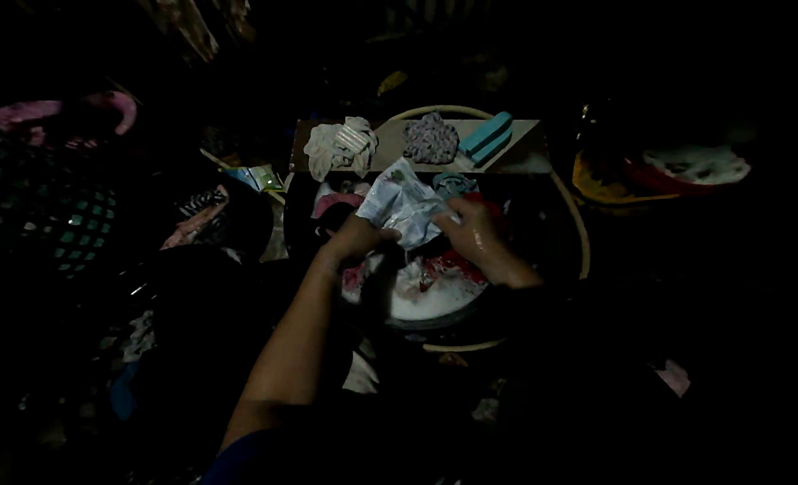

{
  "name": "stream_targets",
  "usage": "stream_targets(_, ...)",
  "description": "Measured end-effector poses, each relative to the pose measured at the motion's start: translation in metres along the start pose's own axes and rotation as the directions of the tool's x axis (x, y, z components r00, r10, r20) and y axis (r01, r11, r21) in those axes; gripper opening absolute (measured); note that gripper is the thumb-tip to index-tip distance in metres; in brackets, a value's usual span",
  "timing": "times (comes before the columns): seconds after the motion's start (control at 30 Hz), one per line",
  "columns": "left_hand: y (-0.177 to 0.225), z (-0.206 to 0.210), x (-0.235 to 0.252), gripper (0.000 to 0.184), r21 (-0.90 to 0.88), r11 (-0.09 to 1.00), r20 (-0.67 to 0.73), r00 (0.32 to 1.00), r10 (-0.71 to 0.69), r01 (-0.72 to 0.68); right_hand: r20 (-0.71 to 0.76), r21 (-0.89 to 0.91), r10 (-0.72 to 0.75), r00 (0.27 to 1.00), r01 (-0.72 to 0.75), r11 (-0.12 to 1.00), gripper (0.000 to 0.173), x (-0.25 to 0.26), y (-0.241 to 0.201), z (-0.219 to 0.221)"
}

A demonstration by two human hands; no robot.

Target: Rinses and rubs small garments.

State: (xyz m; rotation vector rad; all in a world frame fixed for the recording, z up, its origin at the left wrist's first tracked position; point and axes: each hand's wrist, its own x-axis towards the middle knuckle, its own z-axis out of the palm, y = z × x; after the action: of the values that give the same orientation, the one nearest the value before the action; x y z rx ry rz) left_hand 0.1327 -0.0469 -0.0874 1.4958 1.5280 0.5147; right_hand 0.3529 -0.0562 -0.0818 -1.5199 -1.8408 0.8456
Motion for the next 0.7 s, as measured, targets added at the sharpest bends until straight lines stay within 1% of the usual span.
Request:
stream_targets(0.03, 0.002, 0.000, -0.002, 0.046, -0.045, 0.998, 0.013, 0.999, 0.033, -0.032, -0.087, 0.039, -0.081, 0.993, 0.085, 0.996, 0.024, -0.002, 0.002, 0.000)
stream_targets(0.07, 0.001, 0.002, -0.002, 0.038, -0.120, 0.991, 0.009, 0.998, 0.069, -0.067, -0.175, 0.109, -0.159, 0.972, 0.180, 0.978, 0.022, -0.001, 0.006, 0.001)
stream_targets(0.1, -0.002, 0.004, 0.000, 0.032, -0.197, 0.978, 0.016, 0.997, 0.075, -0.070, -0.200, 0.196, -0.185, 0.962, 0.224, 0.955, 0.022, 0.000, 0.011, 0.003)
stream_targets(0.13, -0.005, 0.006, 0.002, 0.029, -0.248, 0.967, 0.021, 0.998, 0.062, -0.055, -0.158, 0.299, -0.155, 0.975, 0.197, 0.934, 0.026, 0.001, 0.013, 0.003)
stream_targets(0.17, -0.008, 0.007, 0.005, 0.027, -0.275, 0.960, 0.012, 0.998, 0.064, -0.058, -0.087, 0.387, -0.089, 0.992, 0.116, 0.915, 0.033, 0.001, 0.014, 0.003)
stream_targets(0.2, -0.010, 0.007, 0.009, 0.024, -0.287, 0.954, -0.002, 0.996, 0.091, -0.087, -0.037, 0.453, -0.027, 0.999, 0.041, 0.891, 0.038, 0.001, 0.015, 0.004)
stream_targets(0.23, -0.011, 0.006, 0.010, 0.022, -0.288, 0.950, -0.012, 0.992, 0.124, -0.123, -0.035, 0.512, 0.004, 0.999, 0.015, 0.859, 0.038, 0.000, 0.015, 0.005)
stream_targets(0.3, -0.004, 0.001, 0.004, 0.014, -0.278, 0.948, -0.020, 0.988, 0.155, -0.155, -0.111, 0.638, -0.035, 0.993, 0.098, 0.764, 0.034, 0.000, 0.010, 0.006)
stream_targets(0.33, -0.003, 0.000, 0.002, 0.012, -0.294, 0.943, -0.010, 0.988, 0.157, -0.153, -0.140, 0.673, -0.069, 0.988, 0.146, 0.725, 0.037, 0.000, 0.008, 0.004)
stream_targets(0.37, -0.002, 0.000, 0.000, 0.013, -0.329, 0.934, 0.002, 0.989, 0.146, -0.137, -0.139, 0.680, -0.083, 0.987, 0.156, 0.717, 0.041, 0.000, 0.007, 0.003)
stream_targets(0.4, -0.004, 0.001, -0.001, 0.013, -0.354, 0.927, 0.016, 0.990, 0.143, -0.128, -0.114, 0.656, -0.063, 0.991, 0.123, 0.745, 0.043, -0.001, 0.006, 0.003)
stream_targets(0.43, -0.005, 0.002, -0.001, 0.013, -0.371, 0.922, 0.027, 0.991, 0.131, -0.112, -0.088, 0.599, -0.002, 0.996, 0.055, 0.799, 0.039, -0.003, 0.003, 0.004)
stream_targets(0.47, -0.006, 0.001, -0.001, 0.013, -0.366, 0.923, 0.023, 0.990, 0.136, -0.118, -0.077, 0.529, 0.053, 0.996, -0.004, 0.849, 0.031, -0.005, -0.001, 0.005)
stream_targets(0.5, -0.007, 0.000, -0.002, 0.011, -0.371, 0.915, 0.006, 0.985, 0.171, -0.156, -0.080, 0.482, 0.064, 0.995, -0.018, 0.876, 0.024, -0.007, -0.005, 0.006)
stream_targets(0.57, -0.008, -0.002, -0.003, 0.007, -0.434, 0.866, -0.050, 0.966, 0.252, -0.248, -0.128, 0.457, -0.018, 0.992, 0.075, 0.886, 0.018, -0.011, -0.007, 0.007)
stream_targets(0.6, -0.010, -0.003, -0.002, 0.010, -0.432, 0.864, -0.060, 0.964, 0.260, -0.260, -0.133, 0.413, -0.044, 0.990, 0.095, 0.906, 0.017, -0.011, -0.003, 0.007)
stream_targets(0.63, -0.013, -0.002, -0.001, 0.015, -0.383, 0.892, -0.049, 0.969, 0.242, -0.242, -0.091, 0.347, -0.020, 0.996, 0.051, 0.937, 0.020, -0.011, 0.003, 0.007)
stream_targets(0.67, -0.012, -0.001, 0.000, 0.020, -0.311, 0.928, -0.032, 0.978, 0.204, -0.204, -0.040, 0.284, 0.041, 0.998, -0.028, 0.958, 0.023, -0.009, 0.007, 0.008)
stream_targets(0.7, -0.010, -0.002, 0.000, 0.024, -0.251, 0.952, -0.018, 0.984, 0.176, -0.175, -0.017, 0.250, 0.075, 0.997, -0.069, 0.966, 0.026, -0.006, 0.009, 0.008)
